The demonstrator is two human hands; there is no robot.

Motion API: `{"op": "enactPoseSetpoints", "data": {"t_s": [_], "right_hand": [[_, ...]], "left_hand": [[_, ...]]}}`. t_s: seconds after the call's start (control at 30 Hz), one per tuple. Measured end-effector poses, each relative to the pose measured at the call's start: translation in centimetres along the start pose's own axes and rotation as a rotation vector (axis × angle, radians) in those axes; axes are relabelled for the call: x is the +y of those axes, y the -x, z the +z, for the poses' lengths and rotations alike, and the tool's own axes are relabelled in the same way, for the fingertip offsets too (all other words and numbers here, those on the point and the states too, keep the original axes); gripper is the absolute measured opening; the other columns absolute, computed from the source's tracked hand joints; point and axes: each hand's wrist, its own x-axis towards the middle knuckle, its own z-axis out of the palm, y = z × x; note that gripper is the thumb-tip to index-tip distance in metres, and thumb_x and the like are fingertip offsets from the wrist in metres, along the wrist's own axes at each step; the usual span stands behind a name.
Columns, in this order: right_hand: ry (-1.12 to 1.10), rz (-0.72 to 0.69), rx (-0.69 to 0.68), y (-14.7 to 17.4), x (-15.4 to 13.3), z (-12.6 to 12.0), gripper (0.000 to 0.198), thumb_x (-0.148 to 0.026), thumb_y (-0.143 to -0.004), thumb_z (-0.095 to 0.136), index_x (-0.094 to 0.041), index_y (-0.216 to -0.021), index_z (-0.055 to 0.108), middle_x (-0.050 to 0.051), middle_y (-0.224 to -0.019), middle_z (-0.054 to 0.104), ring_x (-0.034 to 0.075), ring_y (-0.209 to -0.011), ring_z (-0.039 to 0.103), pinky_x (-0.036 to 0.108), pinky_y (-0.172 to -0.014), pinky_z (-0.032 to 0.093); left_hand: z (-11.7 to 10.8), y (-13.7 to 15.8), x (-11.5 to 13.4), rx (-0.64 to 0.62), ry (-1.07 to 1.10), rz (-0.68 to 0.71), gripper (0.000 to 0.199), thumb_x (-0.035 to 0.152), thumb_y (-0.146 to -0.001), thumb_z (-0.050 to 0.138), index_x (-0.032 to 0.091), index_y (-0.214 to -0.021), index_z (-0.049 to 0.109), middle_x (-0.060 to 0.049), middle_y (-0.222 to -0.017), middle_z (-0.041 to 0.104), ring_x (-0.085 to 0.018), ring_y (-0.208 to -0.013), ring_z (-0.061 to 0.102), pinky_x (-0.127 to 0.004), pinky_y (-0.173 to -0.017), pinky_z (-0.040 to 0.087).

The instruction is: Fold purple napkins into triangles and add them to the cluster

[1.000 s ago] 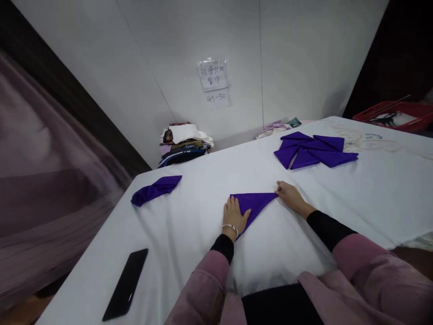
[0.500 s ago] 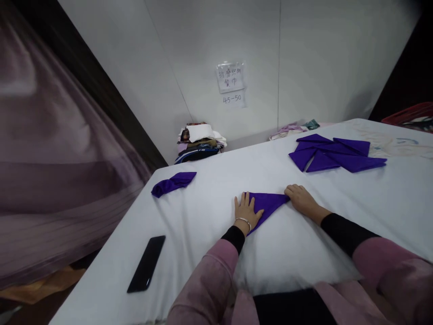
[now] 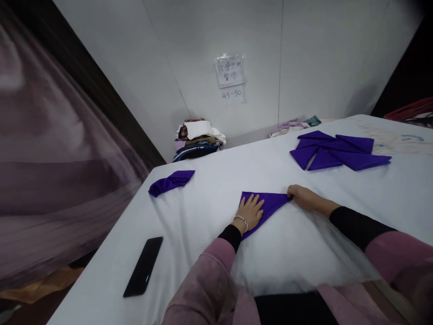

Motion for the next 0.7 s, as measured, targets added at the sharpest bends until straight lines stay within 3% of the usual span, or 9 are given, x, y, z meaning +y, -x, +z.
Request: {"op": "enactPoseSetpoints", "data": {"t_s": [0.17,0.3,0.43,0.7], "right_hand": [[-0.213,0.172,0.074,0.7,-0.3,0.1,0.013,-0.025,-0.077,0.049,-0.02,-0.074,0.06,0.003,-0.082,0.062,0.017,-0.074,0.056,0.028,-0.068,0.044],[-0.233,0.337,0.132,0.5,-0.9,0.6,0.026,-0.043,-0.078,0.054,-0.02,-0.069,0.059,0.002,-0.071,0.062,0.017,-0.065,0.055,0.028,-0.06,0.042],[-0.189,0.407,0.156,0.1,-0.8,1.1,0.017,-0.037,-0.073,0.061,-0.02,-0.072,0.061,0.003,-0.075,0.064,0.017,-0.068,0.057,0.027,-0.06,0.041],[-0.204,0.361,0.178,0.4,0.2,0.6,0.007,-0.023,-0.073,0.055,-0.019,-0.074,0.061,0.003,-0.078,0.063,0.017,-0.071,0.056,0.028,-0.065,0.043]], "left_hand": [[0.0,0.0,0.1,0.003,0.008,-0.02,0.049,0.041,-0.095,0.02,0.028,-0.142,0.027,-0.001,-0.151,0.023,-0.021,-0.139,0.015,-0.048,-0.113,0.015],[0.0,0.0,0.0,-0.001,0.0,-0.021,0.049,0.04,-0.095,0.021,0.029,-0.142,0.027,-0.001,-0.151,0.023,-0.021,-0.139,0.014,-0.049,-0.113,0.015],[0.1,0.0,-0.1,-0.001,-0.008,-0.019,0.049,0.04,-0.095,0.02,0.029,-0.142,0.026,0.0,-0.152,0.022,-0.021,-0.14,0.014,-0.048,-0.113,0.015],[0.0,0.2,-0.1,0.022,-0.024,0.005,0.049,0.04,-0.095,0.02,0.029,-0.142,0.027,0.0,-0.151,0.023,-0.021,-0.139,0.014,-0.048,-0.112,0.016]]}}
